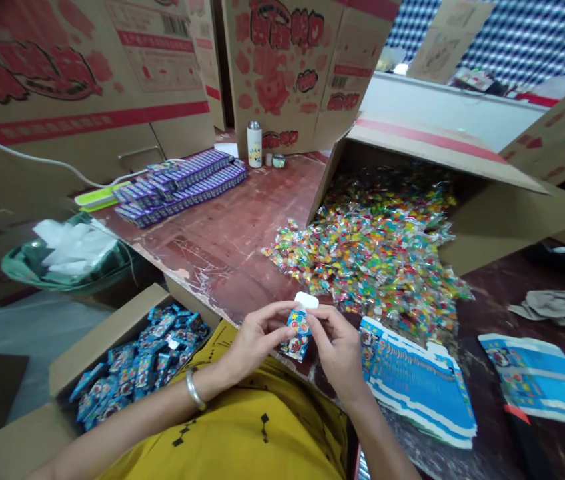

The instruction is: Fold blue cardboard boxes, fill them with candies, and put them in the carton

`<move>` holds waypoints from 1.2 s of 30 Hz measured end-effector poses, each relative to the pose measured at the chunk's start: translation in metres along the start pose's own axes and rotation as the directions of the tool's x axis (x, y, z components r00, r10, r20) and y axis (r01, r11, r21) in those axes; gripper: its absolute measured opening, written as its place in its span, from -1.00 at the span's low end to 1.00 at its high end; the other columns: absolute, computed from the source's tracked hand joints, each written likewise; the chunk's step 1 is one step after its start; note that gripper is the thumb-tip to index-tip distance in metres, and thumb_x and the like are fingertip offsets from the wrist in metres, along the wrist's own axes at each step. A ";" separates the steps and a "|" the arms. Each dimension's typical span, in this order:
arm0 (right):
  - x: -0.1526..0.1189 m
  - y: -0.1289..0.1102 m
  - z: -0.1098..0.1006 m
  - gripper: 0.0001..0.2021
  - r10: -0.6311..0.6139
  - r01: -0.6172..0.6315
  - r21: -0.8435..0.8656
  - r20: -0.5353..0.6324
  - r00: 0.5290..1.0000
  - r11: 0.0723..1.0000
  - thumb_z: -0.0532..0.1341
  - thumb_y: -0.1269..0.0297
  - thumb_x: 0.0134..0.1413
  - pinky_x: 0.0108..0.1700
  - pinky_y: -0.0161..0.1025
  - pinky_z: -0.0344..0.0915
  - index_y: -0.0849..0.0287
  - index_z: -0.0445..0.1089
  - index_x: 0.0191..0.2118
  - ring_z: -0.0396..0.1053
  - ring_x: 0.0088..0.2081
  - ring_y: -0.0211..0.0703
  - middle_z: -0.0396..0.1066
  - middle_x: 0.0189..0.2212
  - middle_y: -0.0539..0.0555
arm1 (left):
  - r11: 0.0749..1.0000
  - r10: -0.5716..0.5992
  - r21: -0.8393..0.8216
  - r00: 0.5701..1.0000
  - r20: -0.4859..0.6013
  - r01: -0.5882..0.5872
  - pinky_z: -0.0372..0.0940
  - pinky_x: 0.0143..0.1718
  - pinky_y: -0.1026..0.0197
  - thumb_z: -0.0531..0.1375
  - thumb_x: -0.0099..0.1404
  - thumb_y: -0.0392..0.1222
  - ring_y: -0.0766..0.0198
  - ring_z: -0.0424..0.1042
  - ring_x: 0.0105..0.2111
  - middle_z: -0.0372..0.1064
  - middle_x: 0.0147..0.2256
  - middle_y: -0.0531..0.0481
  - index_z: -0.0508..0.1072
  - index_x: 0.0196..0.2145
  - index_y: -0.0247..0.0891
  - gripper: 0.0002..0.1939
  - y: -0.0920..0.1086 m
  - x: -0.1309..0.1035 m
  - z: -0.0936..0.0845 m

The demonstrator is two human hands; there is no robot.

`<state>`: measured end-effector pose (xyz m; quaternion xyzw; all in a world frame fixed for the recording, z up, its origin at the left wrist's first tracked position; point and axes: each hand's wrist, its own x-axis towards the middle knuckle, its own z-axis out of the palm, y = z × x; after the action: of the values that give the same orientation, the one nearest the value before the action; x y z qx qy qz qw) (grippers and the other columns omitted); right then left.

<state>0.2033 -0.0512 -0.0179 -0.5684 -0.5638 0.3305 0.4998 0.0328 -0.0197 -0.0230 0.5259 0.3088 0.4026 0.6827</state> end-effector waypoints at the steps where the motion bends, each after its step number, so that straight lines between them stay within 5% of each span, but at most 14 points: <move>1: 0.001 -0.001 0.000 -0.91 -0.028 0.028 -0.028 0.008 1.000 0.999 0.24 0.24 0.17 -0.11 -0.19 0.36 0.09 0.47 -0.27 0.44 -0.16 -0.09 0.44 -0.18 0.08 | 1.000 -0.002 0.007 1.000 0.014 0.002 0.33 -0.18 0.20 0.25 0.22 -0.24 0.23 0.41 -0.22 0.42 -0.18 -0.08 0.38 0.02 -0.25 -0.61 0.000 0.000 -0.001; 7: 0.003 -0.006 0.004 -0.80 -0.005 0.014 0.130 -0.067 0.998 0.991 0.29 0.29 0.11 -0.11 -0.21 0.37 0.04 0.34 -0.13 0.44 -0.17 -0.13 0.44 -0.21 0.04 | 0.998 -0.008 -0.063 1.000 0.003 0.008 0.26 -0.34 0.37 0.29 0.15 -0.31 0.41 0.36 -0.36 0.35 -0.23 0.04 0.27 -0.12 -0.22 -0.64 0.002 0.002 0.000; 10: 0.007 -0.009 0.003 -0.86 0.010 -0.015 0.168 0.028 1.000 0.986 0.30 0.26 0.10 -0.17 -0.24 0.37 0.08 0.37 -0.21 0.42 -0.21 -0.15 0.43 -0.28 0.05 | 0.995 -0.013 -0.100 0.999 -0.035 0.010 0.20 -0.44 0.42 0.29 0.14 -0.34 0.51 0.30 -0.48 0.31 -0.25 0.09 0.19 -0.14 -0.19 -0.60 0.001 0.002 0.001; 13: 0.015 -0.013 0.000 -0.86 0.034 -0.058 0.179 0.136 0.990 0.982 0.31 0.22 0.08 -0.23 -0.27 0.34 0.14 0.37 -0.38 0.38 -0.25 -0.16 0.40 -0.32 0.06 | 1.000 0.019 -0.017 0.999 -0.042 -0.020 0.27 -0.38 0.39 0.27 0.16 -0.35 0.45 0.36 -0.39 0.29 -0.24 0.07 0.22 -0.16 -0.20 -0.65 0.002 0.000 0.000; 17: 0.026 -0.015 -0.005 -0.81 0.170 -0.198 0.134 0.194 0.966 0.971 0.38 0.21 -0.02 -0.27 -0.27 0.31 0.16 0.42 -0.34 0.37 -0.32 -0.17 0.43 -0.35 0.05 | 0.993 0.075 0.098 0.997 -0.026 -0.072 0.36 -0.23 0.26 0.23 0.20 -0.34 0.32 0.42 -0.26 0.32 -0.19 0.01 0.24 -0.07 -0.20 -0.63 0.004 -0.002 -0.002; 22: 0.037 -0.014 -0.008 -0.80 0.155 -0.181 0.093 0.236 0.959 0.979 0.36 0.17 0.00 -0.30 -0.26 0.28 0.18 0.43 -0.47 0.35 -0.37 -0.18 0.42 -0.44 0.04 | 0.986 0.079 0.146 0.997 0.010 -0.079 0.37 -0.18 0.21 0.25 0.18 -0.34 0.25 0.43 -0.20 0.34 -0.14 -0.04 0.25 0.07 -0.17 -0.49 0.007 -0.003 -0.005; 27: 0.029 -0.026 -0.006 -0.79 -0.046 0.070 -0.136 0.171 0.984 0.988 0.23 0.19 0.16 -0.20 -0.21 0.31 0.15 0.43 -0.46 0.39 -0.28 -0.12 0.42 -0.36 0.08 | 0.997 0.022 0.067 0.999 0.041 -0.025 0.33 -0.19 0.24 0.24 0.21 -0.31 0.28 0.40 -0.22 0.38 -0.18 -0.04 0.32 0.08 -0.17 -0.53 0.010 -0.004 -0.008; 30: 0.018 -0.032 -0.007 -0.81 -0.100 0.188 -0.269 0.309 0.946 0.945 0.21 0.17 0.17 -0.05 -0.14 0.33 0.09 0.44 -0.14 0.37 -0.05 -0.03 0.40 -0.09 0.12 | 1.000 0.021 0.008 1.000 -0.016 -0.021 0.30 -0.19 0.26 0.26 0.20 -0.27 0.28 0.39 -0.22 0.40 -0.21 -0.04 0.40 -0.03 -0.24 -0.64 0.009 -0.002 -0.012; 33: 0.009 -0.029 -0.004 -0.29 -0.128 0.315 -0.379 0.444 0.887 0.870 0.36 0.14 -0.04 0.16 0.02 0.22 0.06 0.13 0.24 0.17 0.19 0.11 0.19 0.18 0.17 | 0.999 -0.003 -0.054 0.997 -0.076 -0.001 0.30 -0.20 0.25 0.31 0.15 -0.22 0.28 0.39 -0.25 0.40 -0.24 -0.04 0.39 -0.07 -0.27 -0.62 0.009 0.001 -0.017; 36: 0.005 -0.022 0.008 -0.25 -0.241 0.418 -0.418 0.413 0.879 0.807 0.34 0.17 -0.03 0.25 0.09 0.09 0.06 0.06 0.27 0.12 0.23 0.12 0.16 0.21 0.17 | 0.999 -0.020 -0.041 0.999 -0.029 0.019 0.30 -0.22 0.24 0.33 0.13 -0.20 0.28 0.38 -0.29 0.39 -0.27 -0.04 0.39 -0.07 -0.29 -0.60 0.018 -0.001 -0.028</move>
<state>0.1898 -0.0481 0.0011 -0.5030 -0.7979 0.1744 0.2826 0.0048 -0.0058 -0.0127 0.5028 0.3156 0.4100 0.6925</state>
